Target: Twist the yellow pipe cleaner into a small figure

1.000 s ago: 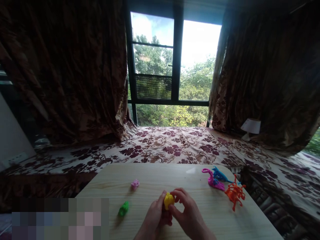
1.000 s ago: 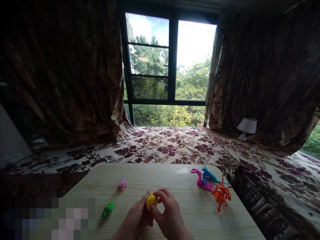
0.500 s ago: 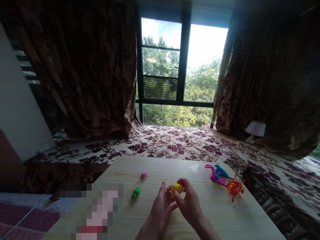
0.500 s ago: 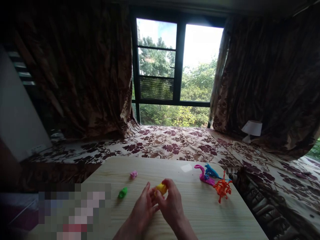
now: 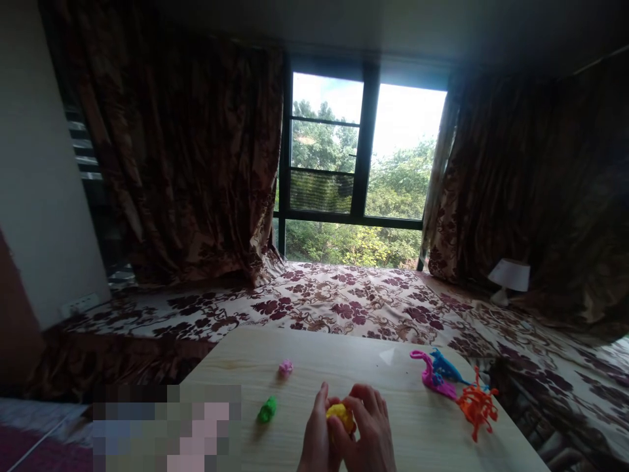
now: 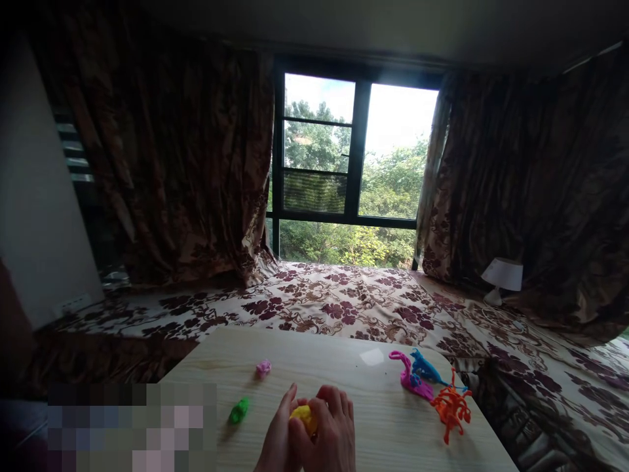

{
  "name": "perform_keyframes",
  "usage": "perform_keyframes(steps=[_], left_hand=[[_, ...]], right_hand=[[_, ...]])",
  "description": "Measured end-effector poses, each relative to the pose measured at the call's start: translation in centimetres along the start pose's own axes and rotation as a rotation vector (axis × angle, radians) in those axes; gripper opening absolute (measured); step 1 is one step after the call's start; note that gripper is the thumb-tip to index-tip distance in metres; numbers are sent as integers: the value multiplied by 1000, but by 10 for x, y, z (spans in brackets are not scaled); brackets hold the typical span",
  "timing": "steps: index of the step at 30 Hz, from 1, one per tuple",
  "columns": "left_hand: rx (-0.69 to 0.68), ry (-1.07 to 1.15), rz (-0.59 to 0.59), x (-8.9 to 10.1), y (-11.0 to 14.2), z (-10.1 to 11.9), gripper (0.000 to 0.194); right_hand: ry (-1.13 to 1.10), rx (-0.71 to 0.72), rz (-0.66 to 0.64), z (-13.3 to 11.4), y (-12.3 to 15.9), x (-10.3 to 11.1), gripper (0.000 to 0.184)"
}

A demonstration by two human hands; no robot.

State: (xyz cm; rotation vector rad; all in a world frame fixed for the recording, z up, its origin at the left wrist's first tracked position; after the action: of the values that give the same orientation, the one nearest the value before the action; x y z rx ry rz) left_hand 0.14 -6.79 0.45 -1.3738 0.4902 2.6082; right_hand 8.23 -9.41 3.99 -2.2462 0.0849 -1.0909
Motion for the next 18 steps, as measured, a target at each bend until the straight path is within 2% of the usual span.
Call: perform_keyframes(steps=[3, 6, 8, 11, 14, 16, 18], left_hand=[[51, 17, -24, 2, -8, -4, 31], [131, 32, -65, 0, -16, -9, 29], [134, -24, -75, -4, -20, -11, 30], [35, -280, -56, -9, -25, -11, 33], [-28, -464, -42, -13, -29, -10, 35], [-63, -539, -12, -13, -31, -8, 35], [-151, -811, 39, -14, -33, -3, 41]], right_hand=[[1, -3, 34, 11, -1, -10, 1], [20, -13, 76, 25, 0, -21, 11], [26, 6, 110, 30, 0, -26, 9], [59, 101, 115, 29, -3, -24, 9], [87, 174, 53, 23, -10, -12, 16], [89, 147, 25, 23, -16, -6, 20], [91, 57, 27, 29, -21, -7, 25]])
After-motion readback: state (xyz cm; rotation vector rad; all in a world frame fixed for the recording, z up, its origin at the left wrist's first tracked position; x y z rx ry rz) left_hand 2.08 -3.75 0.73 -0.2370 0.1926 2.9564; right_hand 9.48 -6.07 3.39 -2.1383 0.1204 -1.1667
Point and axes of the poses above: each hand's wrist, its own y-axis away from the middle knuckle, its own x-axis out of the back of the hand, z = x × y, the point moved 2 cm from there along -y, towards the middle knuckle, and after that the axes turned 11 degrees about -z, right-handed, at the moved point
